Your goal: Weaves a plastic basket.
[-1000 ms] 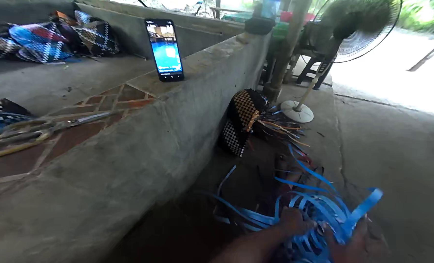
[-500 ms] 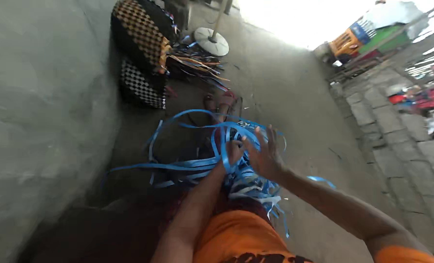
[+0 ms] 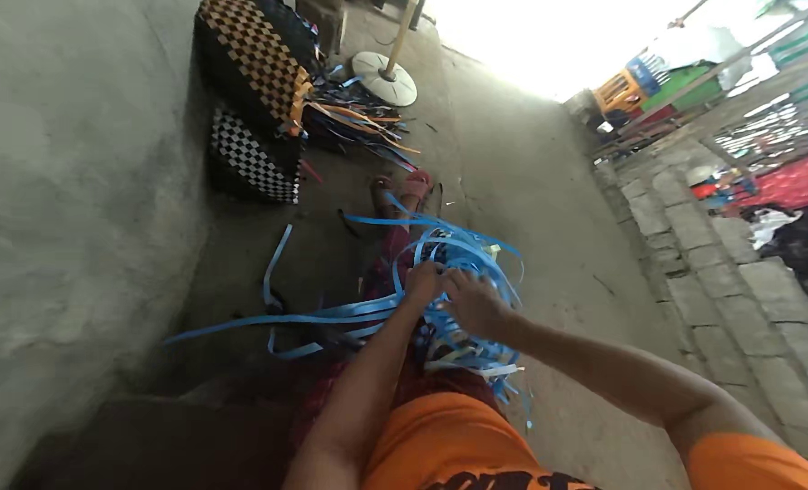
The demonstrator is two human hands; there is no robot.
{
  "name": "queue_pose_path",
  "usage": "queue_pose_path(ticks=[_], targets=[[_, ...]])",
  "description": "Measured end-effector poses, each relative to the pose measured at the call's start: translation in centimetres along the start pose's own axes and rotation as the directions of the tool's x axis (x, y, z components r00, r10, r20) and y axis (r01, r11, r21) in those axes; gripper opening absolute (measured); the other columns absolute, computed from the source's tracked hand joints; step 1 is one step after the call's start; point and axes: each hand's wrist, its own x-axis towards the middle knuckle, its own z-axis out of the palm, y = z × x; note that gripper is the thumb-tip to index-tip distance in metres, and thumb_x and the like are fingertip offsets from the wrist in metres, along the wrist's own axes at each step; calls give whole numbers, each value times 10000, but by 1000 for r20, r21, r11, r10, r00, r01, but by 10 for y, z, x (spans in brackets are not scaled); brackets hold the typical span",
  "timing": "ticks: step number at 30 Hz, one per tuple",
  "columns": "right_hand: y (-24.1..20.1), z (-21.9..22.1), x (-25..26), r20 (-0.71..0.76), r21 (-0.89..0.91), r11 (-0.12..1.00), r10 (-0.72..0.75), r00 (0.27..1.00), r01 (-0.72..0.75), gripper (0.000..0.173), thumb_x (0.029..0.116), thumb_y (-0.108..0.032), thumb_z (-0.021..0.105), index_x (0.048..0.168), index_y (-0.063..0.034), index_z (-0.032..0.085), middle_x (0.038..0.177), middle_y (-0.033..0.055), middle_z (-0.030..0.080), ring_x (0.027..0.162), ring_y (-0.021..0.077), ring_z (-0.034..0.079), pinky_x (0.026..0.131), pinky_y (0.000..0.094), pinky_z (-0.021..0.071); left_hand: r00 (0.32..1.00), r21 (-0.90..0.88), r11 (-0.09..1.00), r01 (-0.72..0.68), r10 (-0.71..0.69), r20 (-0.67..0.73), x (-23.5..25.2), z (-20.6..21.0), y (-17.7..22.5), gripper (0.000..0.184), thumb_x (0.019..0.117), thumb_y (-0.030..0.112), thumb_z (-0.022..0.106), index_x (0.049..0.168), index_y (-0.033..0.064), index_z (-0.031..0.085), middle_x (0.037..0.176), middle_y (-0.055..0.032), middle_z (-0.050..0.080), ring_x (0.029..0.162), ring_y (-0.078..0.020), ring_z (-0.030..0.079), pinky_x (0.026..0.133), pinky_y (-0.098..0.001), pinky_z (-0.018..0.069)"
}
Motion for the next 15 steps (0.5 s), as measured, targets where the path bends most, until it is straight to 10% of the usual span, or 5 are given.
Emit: queue_pose_path(ticks=[7,10,15], targets=[[128,-98,47,-2,308,951,37,999,-35,467,1109,-244,459,1476,45,470,1430,295,542,1337,417,523,1145,555,375,998,-78,995,64,-64,2,2,1,2,495,1075,420,507,1184,-26,694,1205,-254,671,1201,-393,612,1068,-606,418],[140,-155,58,-358,325,942,203,911,-82,443,1104,-311,464,1389,7,583,1431,268,553,1365,409,501,1145,604,358,997,-84,993,78,-79,-10,4,3,0,472,1070,427,519,1231,21,700,1244,-231,673,1233,-376,608,1085,-595,420],[77,-84,54,-527,264,944,-29,849,196,501,1019,-252,639,1451,-22,531,1494,245,509,1383,406,491,1138,562,407,991,-111,987,121,-125,-36,3,2,1,492,1051,448,554,1231,14,699,1243,-246,669,1243,-384,603,1096,-584,419]])
